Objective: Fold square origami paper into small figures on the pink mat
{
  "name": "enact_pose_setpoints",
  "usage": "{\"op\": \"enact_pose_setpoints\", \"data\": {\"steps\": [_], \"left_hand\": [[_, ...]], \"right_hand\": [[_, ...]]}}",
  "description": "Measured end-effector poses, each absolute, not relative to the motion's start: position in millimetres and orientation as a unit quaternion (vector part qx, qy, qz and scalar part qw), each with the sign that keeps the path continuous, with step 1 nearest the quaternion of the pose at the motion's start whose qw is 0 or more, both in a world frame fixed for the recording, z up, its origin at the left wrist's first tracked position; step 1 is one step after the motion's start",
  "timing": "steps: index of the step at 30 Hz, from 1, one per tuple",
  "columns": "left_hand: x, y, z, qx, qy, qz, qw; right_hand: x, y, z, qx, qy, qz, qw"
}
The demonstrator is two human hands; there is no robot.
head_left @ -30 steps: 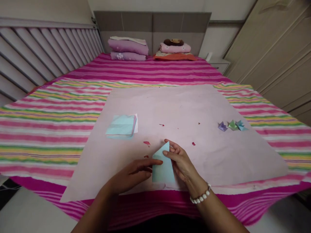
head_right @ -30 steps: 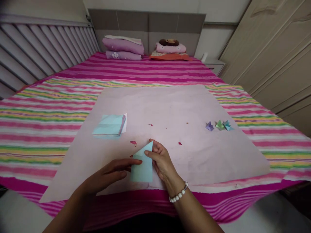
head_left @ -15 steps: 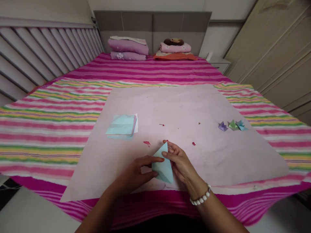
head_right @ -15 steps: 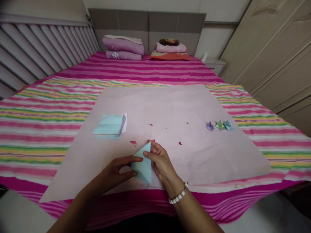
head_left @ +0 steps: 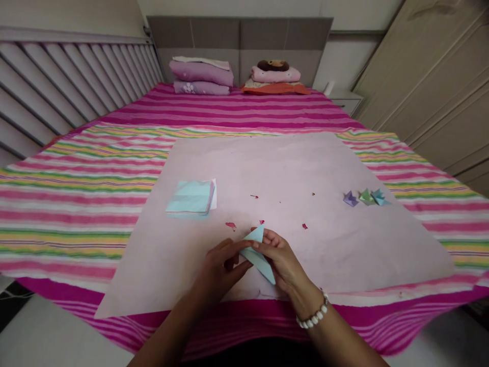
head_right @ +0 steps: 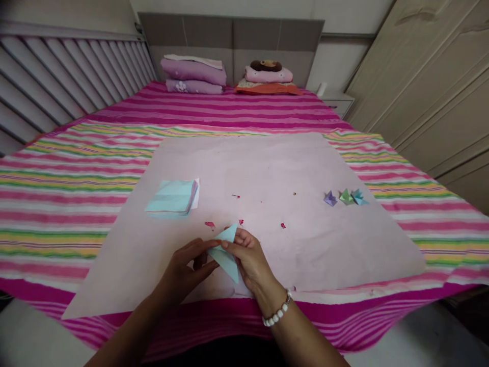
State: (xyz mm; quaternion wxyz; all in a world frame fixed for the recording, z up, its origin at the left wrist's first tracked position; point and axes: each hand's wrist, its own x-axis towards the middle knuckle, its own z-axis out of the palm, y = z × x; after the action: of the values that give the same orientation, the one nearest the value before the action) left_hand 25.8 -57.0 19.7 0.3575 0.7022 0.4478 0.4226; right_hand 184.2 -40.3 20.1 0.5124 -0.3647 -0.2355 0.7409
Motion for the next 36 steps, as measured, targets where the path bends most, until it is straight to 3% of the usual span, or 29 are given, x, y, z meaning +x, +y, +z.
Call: {"op": "enact_pose_setpoints", "data": {"steps": [10,21,36], "left_hand": [[26.8,-63.8,19.5,0.643,0.448,0.414,0.464],[42.8,-57.6,12.1,0.346,0.476,0.525,0.615],[45.4,-54.6,18.0,0.238,0.338,0.472,0.778]], "right_hand": [[184.6,-40.6,23.0,-0.409,-0.285,0.696,0.517],[180.6,-44.6,20.9,-0.443,-0.4,0.623,0.505],[185.6,-44.6,25.3,-0.4,-0.383,0.67,0.495]]}}
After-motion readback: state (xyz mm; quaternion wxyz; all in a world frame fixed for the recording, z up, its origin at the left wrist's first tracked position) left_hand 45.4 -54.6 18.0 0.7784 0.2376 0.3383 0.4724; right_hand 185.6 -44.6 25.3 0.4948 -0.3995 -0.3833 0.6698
